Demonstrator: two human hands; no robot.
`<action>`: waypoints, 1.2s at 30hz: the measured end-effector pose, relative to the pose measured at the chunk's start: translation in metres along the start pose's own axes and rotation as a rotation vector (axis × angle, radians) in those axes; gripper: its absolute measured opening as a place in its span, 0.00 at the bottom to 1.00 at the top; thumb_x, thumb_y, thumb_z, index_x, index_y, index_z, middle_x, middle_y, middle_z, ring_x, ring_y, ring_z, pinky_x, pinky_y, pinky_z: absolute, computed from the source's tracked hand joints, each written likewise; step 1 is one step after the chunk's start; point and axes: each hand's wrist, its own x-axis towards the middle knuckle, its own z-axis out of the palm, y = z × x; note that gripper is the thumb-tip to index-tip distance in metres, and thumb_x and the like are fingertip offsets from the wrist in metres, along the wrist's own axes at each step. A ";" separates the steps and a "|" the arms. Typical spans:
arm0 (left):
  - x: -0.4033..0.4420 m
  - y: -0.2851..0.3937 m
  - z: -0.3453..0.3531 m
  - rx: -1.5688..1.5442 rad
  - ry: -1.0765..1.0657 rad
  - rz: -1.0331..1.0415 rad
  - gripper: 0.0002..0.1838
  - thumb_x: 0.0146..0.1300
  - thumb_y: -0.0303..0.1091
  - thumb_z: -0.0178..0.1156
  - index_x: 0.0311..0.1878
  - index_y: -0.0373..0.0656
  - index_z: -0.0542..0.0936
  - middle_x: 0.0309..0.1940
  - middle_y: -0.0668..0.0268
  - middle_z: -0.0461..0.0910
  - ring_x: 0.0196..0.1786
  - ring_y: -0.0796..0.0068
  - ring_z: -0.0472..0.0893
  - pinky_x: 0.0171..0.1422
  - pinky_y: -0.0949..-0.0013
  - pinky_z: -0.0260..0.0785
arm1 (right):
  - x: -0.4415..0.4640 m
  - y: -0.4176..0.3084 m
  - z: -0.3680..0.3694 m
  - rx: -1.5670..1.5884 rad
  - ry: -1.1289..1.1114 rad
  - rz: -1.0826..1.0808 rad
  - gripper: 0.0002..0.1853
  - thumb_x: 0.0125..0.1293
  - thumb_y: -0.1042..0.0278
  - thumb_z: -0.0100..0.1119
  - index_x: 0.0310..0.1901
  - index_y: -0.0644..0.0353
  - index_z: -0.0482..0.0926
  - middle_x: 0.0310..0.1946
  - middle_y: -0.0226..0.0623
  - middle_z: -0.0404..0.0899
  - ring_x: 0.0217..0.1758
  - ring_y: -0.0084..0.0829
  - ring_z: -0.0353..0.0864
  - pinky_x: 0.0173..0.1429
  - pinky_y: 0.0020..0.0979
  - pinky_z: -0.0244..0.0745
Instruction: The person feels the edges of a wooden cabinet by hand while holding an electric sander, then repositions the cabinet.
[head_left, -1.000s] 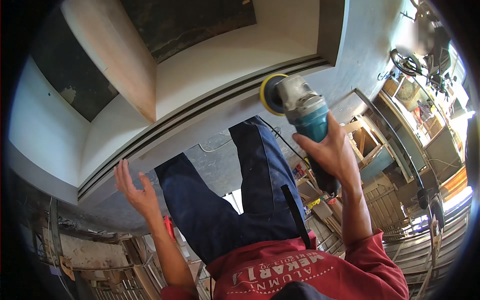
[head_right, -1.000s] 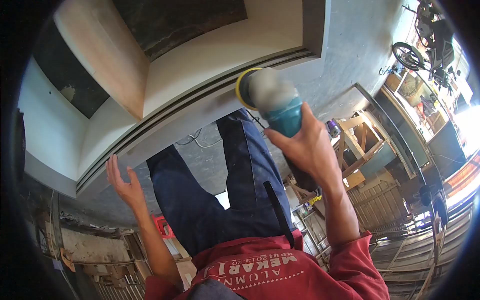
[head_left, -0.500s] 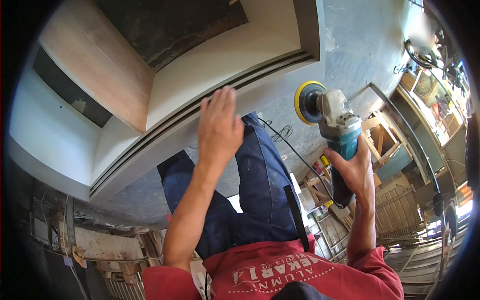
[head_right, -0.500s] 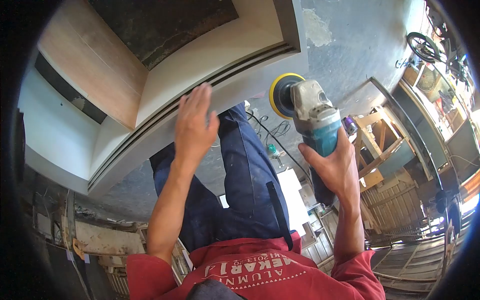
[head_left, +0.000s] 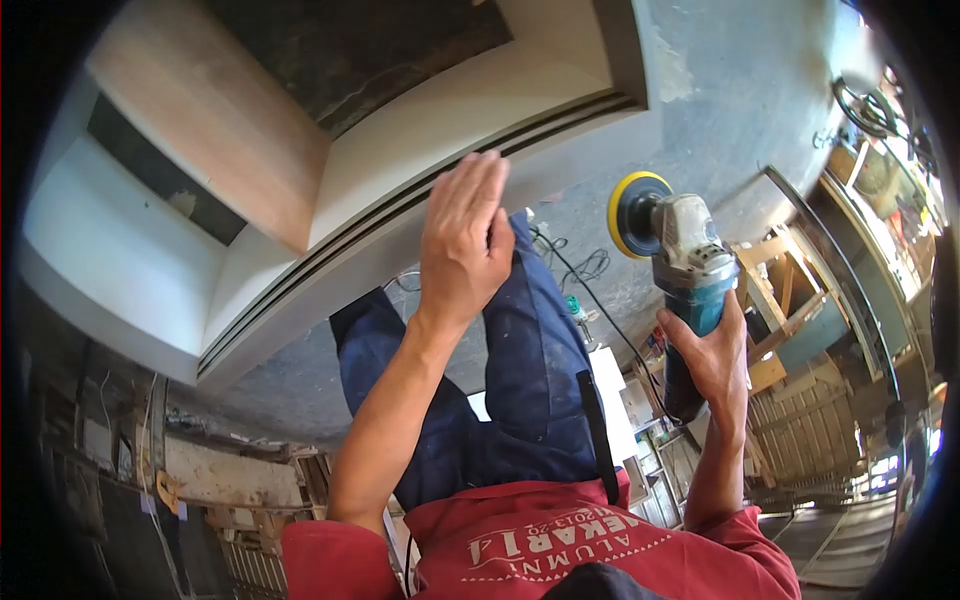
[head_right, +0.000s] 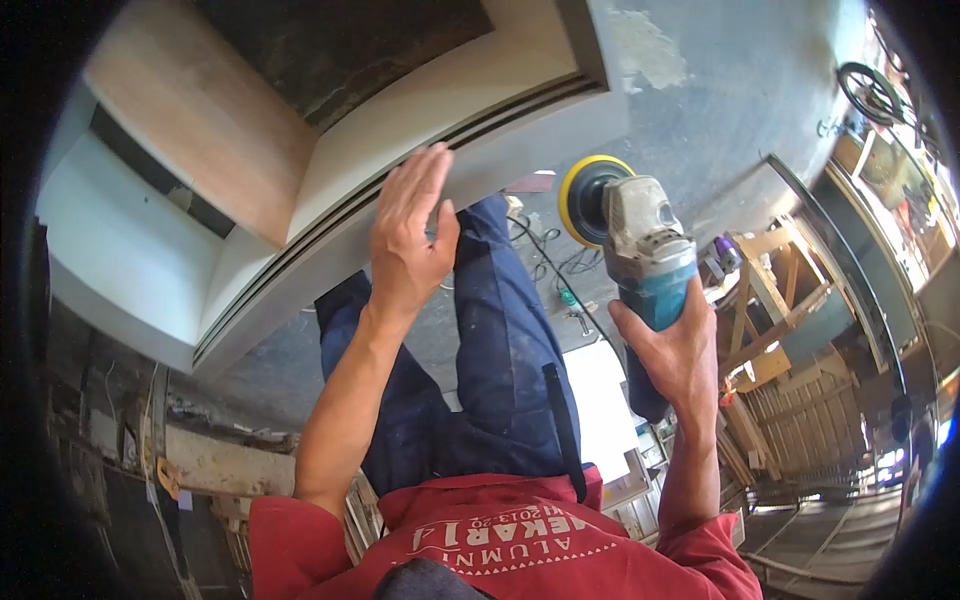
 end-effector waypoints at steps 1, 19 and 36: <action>-0.014 -0.005 -0.009 0.176 0.108 -0.051 0.31 0.71 0.26 0.62 0.78 0.37 0.75 0.79 0.50 0.75 0.83 0.47 0.71 0.88 0.43 0.59 | 0.000 0.007 0.004 0.006 0.016 -0.045 0.32 0.60 0.61 0.80 0.61 0.72 0.80 0.45 0.48 0.90 0.46 0.35 0.88 0.57 0.41 0.83; -0.258 -0.146 -0.191 0.268 0.315 -0.394 0.29 0.69 0.27 0.64 0.74 0.38 0.78 0.71 0.52 0.81 0.78 0.47 0.76 0.88 0.37 0.54 | -0.109 -0.091 0.133 -0.146 -0.104 -0.155 0.34 0.58 0.59 0.79 0.62 0.70 0.80 0.49 0.51 0.90 0.50 0.40 0.89 0.61 0.43 0.81; -0.232 -0.192 -0.216 0.203 0.158 -0.109 0.22 0.71 0.30 0.62 0.67 0.39 0.85 0.69 0.52 0.84 0.73 0.50 0.80 0.81 0.54 0.70 | -0.211 -0.110 0.216 -0.097 -0.078 -0.228 0.34 0.58 0.62 0.80 0.62 0.72 0.79 0.47 0.52 0.91 0.48 0.39 0.91 0.57 0.42 0.84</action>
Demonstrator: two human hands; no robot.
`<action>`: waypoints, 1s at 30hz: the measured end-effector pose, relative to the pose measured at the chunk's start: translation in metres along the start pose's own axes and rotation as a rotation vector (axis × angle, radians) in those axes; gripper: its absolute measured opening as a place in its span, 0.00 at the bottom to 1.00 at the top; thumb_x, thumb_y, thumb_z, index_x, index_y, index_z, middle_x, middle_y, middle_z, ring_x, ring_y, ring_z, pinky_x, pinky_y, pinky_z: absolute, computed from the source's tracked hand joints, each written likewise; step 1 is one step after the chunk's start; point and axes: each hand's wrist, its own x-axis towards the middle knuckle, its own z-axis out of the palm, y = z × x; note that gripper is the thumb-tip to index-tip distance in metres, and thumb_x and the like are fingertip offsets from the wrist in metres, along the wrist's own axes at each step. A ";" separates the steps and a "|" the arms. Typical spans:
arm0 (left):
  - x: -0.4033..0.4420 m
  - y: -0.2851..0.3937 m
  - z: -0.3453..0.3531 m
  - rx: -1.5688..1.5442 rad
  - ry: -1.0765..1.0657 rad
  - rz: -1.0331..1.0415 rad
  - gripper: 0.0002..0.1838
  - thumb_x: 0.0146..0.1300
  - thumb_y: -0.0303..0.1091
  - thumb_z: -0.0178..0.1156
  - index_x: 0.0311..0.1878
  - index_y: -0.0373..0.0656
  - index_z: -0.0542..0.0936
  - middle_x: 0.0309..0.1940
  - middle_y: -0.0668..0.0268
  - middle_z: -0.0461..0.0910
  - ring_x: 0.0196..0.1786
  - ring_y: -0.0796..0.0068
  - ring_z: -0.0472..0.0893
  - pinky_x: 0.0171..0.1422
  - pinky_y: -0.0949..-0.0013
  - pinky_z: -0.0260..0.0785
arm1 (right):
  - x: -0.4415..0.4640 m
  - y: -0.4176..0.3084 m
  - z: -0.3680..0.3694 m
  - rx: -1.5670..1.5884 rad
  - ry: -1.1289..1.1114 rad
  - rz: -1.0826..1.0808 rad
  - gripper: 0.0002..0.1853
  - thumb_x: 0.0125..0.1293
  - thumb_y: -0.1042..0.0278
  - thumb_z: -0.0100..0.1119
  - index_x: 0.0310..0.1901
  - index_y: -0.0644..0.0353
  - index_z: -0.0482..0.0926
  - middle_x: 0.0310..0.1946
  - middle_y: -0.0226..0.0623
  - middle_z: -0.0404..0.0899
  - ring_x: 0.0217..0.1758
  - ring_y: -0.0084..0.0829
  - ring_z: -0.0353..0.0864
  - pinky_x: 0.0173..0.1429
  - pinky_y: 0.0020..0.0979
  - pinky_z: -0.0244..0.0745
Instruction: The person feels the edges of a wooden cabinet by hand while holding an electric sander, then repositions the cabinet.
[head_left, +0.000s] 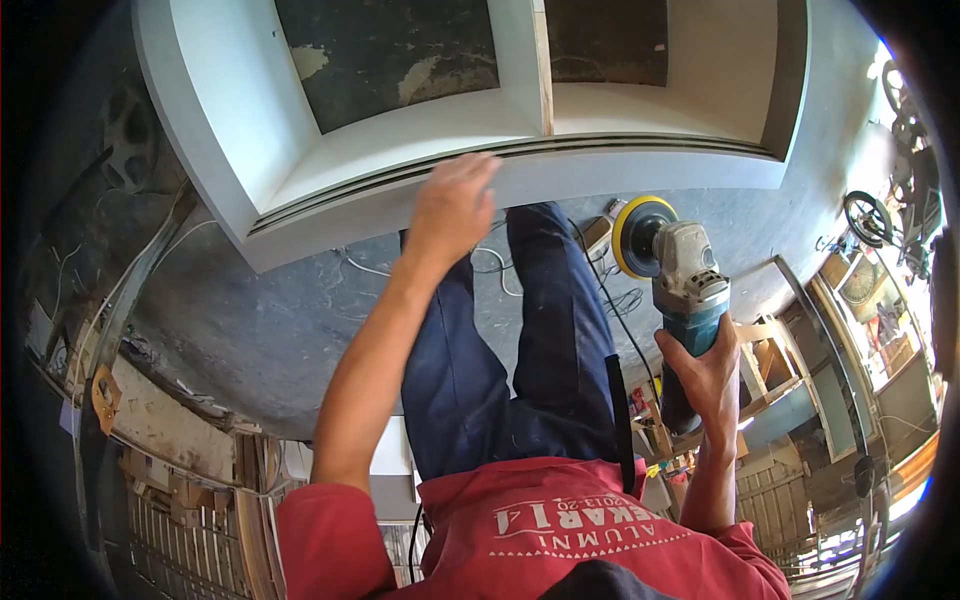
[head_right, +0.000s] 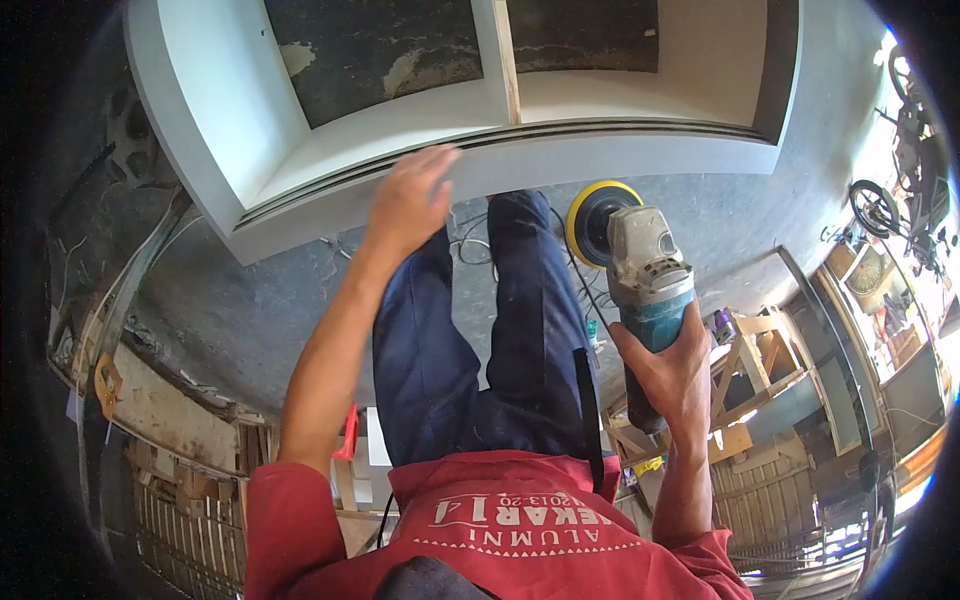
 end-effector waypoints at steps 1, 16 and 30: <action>0.016 0.012 0.015 -0.002 0.005 0.003 0.22 0.71 0.30 0.62 0.67 0.39 0.85 0.69 0.52 0.84 0.73 0.50 0.80 0.81 0.54 0.70 | 0.001 0.002 -0.001 -0.002 0.004 -0.003 0.34 0.58 0.62 0.80 0.62 0.72 0.79 0.47 0.52 0.91 0.48 0.39 0.91 0.57 0.42 0.84; -0.067 -0.049 -0.042 0.303 0.210 -0.234 0.26 0.67 0.26 0.64 0.69 0.37 0.82 0.68 0.50 0.83 0.73 0.50 0.79 0.83 0.45 0.64 | 0.010 0.041 -0.013 0.031 0.039 0.043 0.30 0.62 0.61 0.78 0.61 0.68 0.80 0.45 0.46 0.90 0.46 0.36 0.88 0.56 0.40 0.82; -0.150 -0.172 -0.169 0.263 0.097 -0.213 0.22 0.70 0.27 0.64 0.67 0.36 0.83 0.70 0.51 0.82 0.72 0.52 0.80 0.83 0.43 0.65 | -0.075 -0.071 0.150 0.034 0.049 0.067 0.32 0.60 0.61 0.79 0.62 0.70 0.80 0.47 0.49 0.91 0.48 0.37 0.89 0.59 0.41 0.82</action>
